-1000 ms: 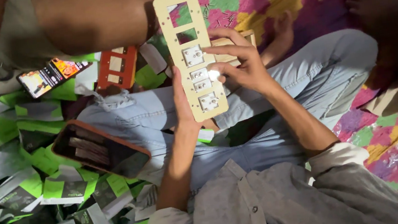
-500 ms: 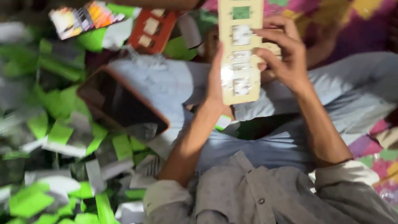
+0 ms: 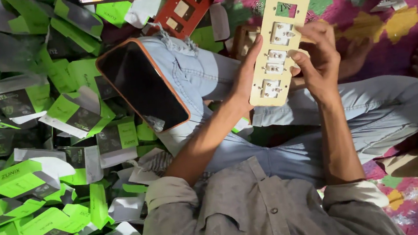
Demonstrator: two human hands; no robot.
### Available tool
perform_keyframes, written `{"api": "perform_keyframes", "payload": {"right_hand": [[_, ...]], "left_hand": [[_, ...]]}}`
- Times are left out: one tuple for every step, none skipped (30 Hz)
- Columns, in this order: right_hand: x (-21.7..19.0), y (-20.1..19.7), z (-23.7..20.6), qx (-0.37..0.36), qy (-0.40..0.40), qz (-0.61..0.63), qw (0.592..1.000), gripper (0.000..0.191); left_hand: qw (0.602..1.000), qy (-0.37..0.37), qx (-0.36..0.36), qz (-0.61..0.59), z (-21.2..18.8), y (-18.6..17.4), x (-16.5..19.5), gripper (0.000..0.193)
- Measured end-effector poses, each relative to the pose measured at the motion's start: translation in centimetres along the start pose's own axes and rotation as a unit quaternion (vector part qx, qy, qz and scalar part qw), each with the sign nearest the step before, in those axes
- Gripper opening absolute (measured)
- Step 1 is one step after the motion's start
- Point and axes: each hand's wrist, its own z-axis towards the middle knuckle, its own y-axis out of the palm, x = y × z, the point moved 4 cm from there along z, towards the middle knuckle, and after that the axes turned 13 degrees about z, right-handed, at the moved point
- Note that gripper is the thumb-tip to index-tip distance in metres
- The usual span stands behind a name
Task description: The person sits on the floor and assembles electrical switch plates by inserting white switch modules into rectangular frames of various colors. They repeatedly pick up frames, insert modules, and place them into a wooden box.
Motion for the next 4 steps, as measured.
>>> {"api": "perform_keyframes", "payload": {"right_hand": [[0.45, -0.08, -0.06, 0.000, 0.016, 0.014, 1.000, 0.034], [0.88, -0.25, -0.19, 0.002, 0.031, 0.028, 0.999, 0.030], [1.10, -0.40, -0.21, -0.004, 0.016, 0.029, 0.999, 0.029], [1.40, -0.50, -0.25, -0.010, 0.001, 0.031, 0.999, 0.028]], "left_hand": [[1.000, 0.001, -0.002, -0.007, -0.08, -0.08, -0.01, 0.069], [1.000, 0.001, -0.005, -0.014, -0.09, -0.08, -0.09, 0.069], [1.000, 0.004, -0.010, -0.015, 0.01, -0.05, -0.04, 0.069], [1.000, 0.007, -0.013, -0.016, 0.06, -0.07, 0.01, 0.069]]}}
